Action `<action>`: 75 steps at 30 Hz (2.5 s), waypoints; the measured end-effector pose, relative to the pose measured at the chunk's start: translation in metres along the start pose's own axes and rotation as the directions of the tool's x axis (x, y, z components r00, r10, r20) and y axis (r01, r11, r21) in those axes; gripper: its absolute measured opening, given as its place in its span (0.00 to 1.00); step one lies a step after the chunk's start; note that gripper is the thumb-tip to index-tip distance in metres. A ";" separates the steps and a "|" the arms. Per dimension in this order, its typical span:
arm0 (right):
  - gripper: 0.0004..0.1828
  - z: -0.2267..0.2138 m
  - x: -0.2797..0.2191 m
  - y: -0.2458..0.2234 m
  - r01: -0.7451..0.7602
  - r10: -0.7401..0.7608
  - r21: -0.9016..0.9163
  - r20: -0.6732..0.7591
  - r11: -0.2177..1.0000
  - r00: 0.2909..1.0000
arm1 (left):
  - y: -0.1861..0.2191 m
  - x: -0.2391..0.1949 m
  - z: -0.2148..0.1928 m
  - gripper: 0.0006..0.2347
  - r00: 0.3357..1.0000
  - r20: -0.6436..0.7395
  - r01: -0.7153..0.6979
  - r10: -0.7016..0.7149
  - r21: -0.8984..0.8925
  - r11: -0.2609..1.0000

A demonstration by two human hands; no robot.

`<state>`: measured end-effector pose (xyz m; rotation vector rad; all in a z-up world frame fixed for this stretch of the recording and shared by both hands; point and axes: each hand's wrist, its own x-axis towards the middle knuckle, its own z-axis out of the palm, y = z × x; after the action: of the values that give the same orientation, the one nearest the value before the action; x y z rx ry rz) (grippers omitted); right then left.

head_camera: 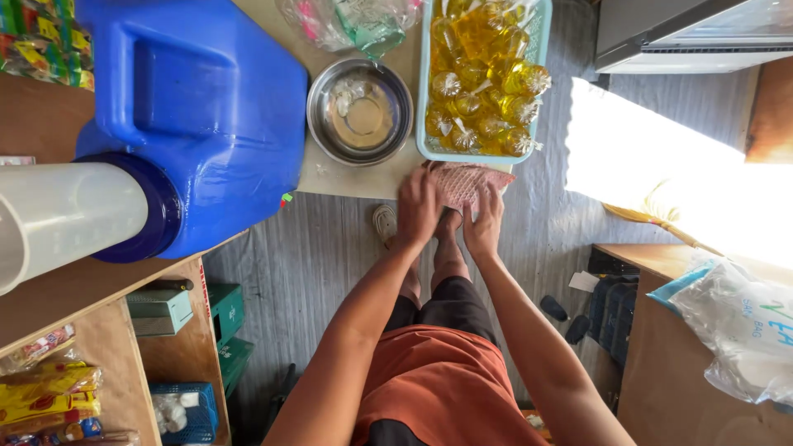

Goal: The person pours cooking oil from a large blue container into a small cup, then transfers the oil into small plastic bags, sealing each bag by hand.

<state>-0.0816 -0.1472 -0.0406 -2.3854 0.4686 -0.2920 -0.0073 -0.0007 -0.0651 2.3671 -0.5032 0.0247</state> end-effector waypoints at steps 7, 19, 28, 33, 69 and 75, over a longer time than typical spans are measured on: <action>0.22 0.017 0.000 0.010 -0.129 0.130 0.037 -0.032 0.991 0.991 | 0.010 0.014 0.028 0.27 0.963 0.254 -0.110 0.091 0.061 0.992; 0.23 0.052 0.003 -0.019 0.034 -0.037 0.030 0.132 0.999 0.991 | -0.054 -0.028 -0.008 0.25 0.962 0.261 -0.140 0.081 0.217 0.966; 0.34 0.090 -0.002 -0.045 0.409 -0.286 -0.197 0.458 0.891 0.842 | -0.110 -0.058 -0.045 0.26 0.991 0.130 -0.063 0.023 0.311 0.948; 0.37 0.157 0.008 -0.085 0.644 -0.524 -0.023 0.559 0.765 0.642 | -0.135 -0.084 -0.107 0.19 0.969 -0.079 0.245 -0.233 0.260 0.934; 0.14 0.024 -0.066 -0.084 -0.763 0.053 0.628 0.766 0.153 0.641 | 0.014 -0.101 -0.070 0.28 0.583 0.710 0.392 -0.395 -0.672 -0.629; 0.23 0.046 -0.066 -0.034 0.134 -0.206 0.283 0.243 0.950 0.948 | 0.049 -0.130 -0.012 0.25 0.702 0.560 0.420 -0.440 -0.824 -0.380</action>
<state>-0.1179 -0.0695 -0.0573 -2.1628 0.0871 -0.0943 -0.1443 0.0192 -0.0445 0.6789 0.5015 -0.5596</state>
